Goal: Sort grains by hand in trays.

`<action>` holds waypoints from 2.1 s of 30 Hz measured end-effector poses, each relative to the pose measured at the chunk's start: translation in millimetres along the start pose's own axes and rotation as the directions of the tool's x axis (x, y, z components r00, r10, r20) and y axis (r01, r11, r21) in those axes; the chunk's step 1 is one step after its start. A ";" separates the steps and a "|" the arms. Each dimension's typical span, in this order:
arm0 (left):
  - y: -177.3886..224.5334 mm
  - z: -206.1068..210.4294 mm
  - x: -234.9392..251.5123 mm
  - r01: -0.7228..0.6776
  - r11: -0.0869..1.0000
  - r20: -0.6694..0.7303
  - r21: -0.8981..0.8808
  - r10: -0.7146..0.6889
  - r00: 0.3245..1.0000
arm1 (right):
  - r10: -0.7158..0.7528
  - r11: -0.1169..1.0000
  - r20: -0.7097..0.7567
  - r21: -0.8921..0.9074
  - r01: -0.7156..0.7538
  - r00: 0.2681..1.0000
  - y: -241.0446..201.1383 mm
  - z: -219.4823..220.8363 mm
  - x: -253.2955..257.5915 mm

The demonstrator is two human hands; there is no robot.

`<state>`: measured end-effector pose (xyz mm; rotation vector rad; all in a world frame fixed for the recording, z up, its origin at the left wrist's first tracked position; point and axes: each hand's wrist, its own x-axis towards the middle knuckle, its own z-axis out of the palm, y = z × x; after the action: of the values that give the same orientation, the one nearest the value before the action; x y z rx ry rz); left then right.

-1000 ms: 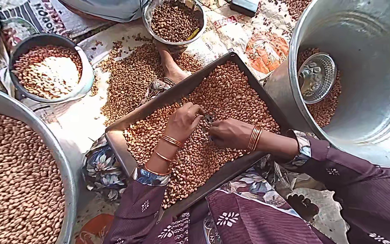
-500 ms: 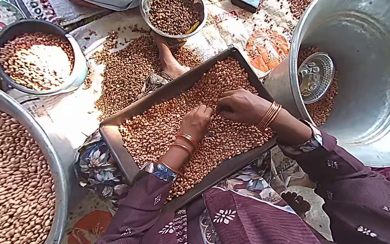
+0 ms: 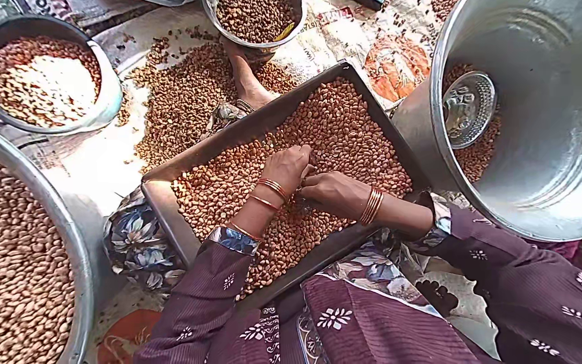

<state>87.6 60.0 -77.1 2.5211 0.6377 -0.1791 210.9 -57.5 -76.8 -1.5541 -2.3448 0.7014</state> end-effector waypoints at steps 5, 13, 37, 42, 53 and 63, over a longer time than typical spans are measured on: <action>-3.5 -3.0 26.2 0.140 0.989 0.161 -0.043 -0.131 0.978 | -0.016 0.991 0.006 -0.135 0.016 1.000 -0.4 21.5 7.6; 3.4 3.7 -15.2 0.194 0.494 0.108 -0.848 -0.196 0.975 | 0.014 0.987 -0.285 -0.152 -0.060 0.959 -16.6 -42.3 -11.7; 45.2 34.0 -91.5 0.087 0.989 0.191 0.117 -0.109 0.976 | 0.088 0.989 0.408 -0.148 -0.029 0.909 -41.5 -2.9 -24.7; 25.5 48.3 -96.7 0.011 0.998 -0.016 0.058 -0.010 1.000 | 0.029 0.991 0.352 -0.130 0.018 0.936 -37.8 1.2 -27.1; -5.0 32.6 -100.7 -0.112 0.984 -0.166 -0.141 0.088 0.982 | 0.024 0.999 0.247 -0.047 -0.013 0.969 -26.4 -11.4 -27.7; 12.0 41.5 -99.5 -0.075 0.996 -0.032 0.042 0.077 0.997 | -0.059 0.987 0.341 -0.122 0.107 0.938 -38.3 3.0 -24.4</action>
<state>5.8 -11.1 -82.2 2.5880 0.5555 -0.1240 189.0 -92.7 -58.2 -1.4751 -2.7436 0.8598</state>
